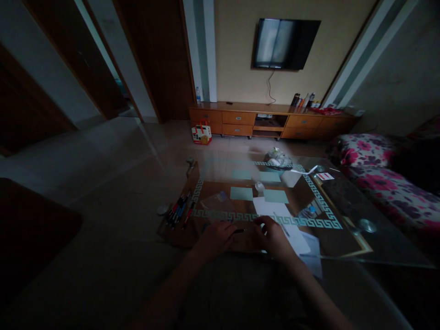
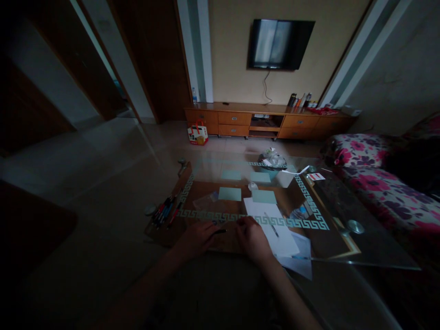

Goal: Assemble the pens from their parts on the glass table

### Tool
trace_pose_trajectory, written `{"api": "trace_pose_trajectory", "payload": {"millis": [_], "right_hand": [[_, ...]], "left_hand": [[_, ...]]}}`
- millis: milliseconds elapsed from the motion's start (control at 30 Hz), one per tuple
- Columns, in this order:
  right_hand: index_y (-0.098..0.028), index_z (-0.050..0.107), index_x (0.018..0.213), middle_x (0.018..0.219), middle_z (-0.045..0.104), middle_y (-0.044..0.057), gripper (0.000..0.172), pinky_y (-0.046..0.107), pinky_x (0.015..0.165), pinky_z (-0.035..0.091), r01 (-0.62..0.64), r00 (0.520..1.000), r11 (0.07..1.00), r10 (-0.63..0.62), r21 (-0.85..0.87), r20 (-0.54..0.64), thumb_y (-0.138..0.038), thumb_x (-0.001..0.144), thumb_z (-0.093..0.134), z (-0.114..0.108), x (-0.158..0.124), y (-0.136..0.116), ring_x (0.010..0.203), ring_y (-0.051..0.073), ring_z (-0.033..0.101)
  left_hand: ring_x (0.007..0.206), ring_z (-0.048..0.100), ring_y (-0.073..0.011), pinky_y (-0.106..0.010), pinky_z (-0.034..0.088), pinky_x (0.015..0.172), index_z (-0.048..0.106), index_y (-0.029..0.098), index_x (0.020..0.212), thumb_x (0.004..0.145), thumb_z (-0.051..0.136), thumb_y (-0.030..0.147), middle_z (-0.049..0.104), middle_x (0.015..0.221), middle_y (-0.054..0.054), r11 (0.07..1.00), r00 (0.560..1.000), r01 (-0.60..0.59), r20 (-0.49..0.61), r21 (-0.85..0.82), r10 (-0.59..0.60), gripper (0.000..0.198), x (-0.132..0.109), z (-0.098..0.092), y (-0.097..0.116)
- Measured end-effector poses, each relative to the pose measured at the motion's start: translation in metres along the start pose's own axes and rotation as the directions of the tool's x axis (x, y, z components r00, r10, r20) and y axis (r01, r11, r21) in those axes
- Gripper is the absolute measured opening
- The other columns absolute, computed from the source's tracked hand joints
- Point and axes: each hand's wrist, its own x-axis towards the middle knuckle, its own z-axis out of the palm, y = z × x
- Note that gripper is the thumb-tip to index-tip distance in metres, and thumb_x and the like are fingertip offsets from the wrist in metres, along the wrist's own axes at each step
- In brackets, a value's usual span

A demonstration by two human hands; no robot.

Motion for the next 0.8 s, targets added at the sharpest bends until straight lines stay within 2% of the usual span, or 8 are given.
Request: {"api": "trace_pose_trajectory", "payload": {"millis": [167,367,500,633,800], "right_hand": [[-0.019,0.064,0.102,0.098,0.070,0.008,0.021,0.030,0.073,0.048,-0.006,1.000,0.987,0.003,0.158,0.024,-0.034,0.091,0.054,0.013,-0.005,-0.021,0.080,0.019,0.064],[-0.019,0.066,0.102,0.095,0.072,0.008,0.023,0.031,0.074,0.051,-0.052,0.995,0.951,0.023,0.303,0.098,-0.035,0.087,0.058,0.014,-0.004,-0.021,0.082,0.021,0.067],[-0.018,0.069,0.099,0.091,0.073,0.007,0.024,0.030,0.076,0.050,-0.044,0.994,0.931,0.006,0.363,0.105,-0.037,0.089,0.056,0.013,-0.001,-0.022,0.083,0.021,0.066],[-0.017,0.071,0.089,0.078,0.071,0.005,0.032,0.027,0.066,0.046,-0.067,0.990,0.932,0.019,0.357,0.138,-0.044,0.091,0.053,0.012,0.000,-0.021,0.073,0.019,0.064],[-0.017,0.070,0.077,0.067,0.067,0.003,0.046,0.025,0.058,0.040,-0.111,0.986,0.943,0.066,0.314,0.151,-0.054,0.092,0.047,0.007,-0.001,-0.022,0.064,0.016,0.058]], "left_hand": [[0.096,0.060,-0.0214,-0.034,0.050,0.085,0.059,0.020,0.116,0.091,0.054,0.018,0.063,0.102,-0.006,1.000,1.000,-0.023,-0.016,-0.001,0.023,0.025,0.001,0.002,0.003],[0.096,0.060,-0.0200,-0.033,0.050,0.085,0.056,0.023,0.121,0.093,0.054,0.020,0.063,0.106,-0.005,0.997,0.995,-0.073,-0.059,0.013,0.074,0.028,0.002,0.003,0.011],[0.095,0.060,-0.0195,-0.033,0.049,0.084,0.055,0.024,0.123,0.095,0.051,0.018,0.063,0.104,-0.004,0.996,0.991,-0.084,-0.100,0.024,0.086,0.029,0.004,0.002,0.014],[0.092,0.060,-0.0199,-0.034,0.050,0.083,0.058,0.021,0.117,0.097,0.050,0.025,0.063,0.098,-0.006,0.996,0.986,-0.079,-0.142,0.030,0.083,0.022,0.005,0.003,0.014],[0.090,0.060,-0.0196,-0.034,0.050,0.081,0.060,0.020,0.114,0.098,0.049,0.026,0.063,0.096,-0.005,0.996,0.983,-0.071,-0.166,0.054,0.079,0.020,0.005,0.003,0.014]]}}
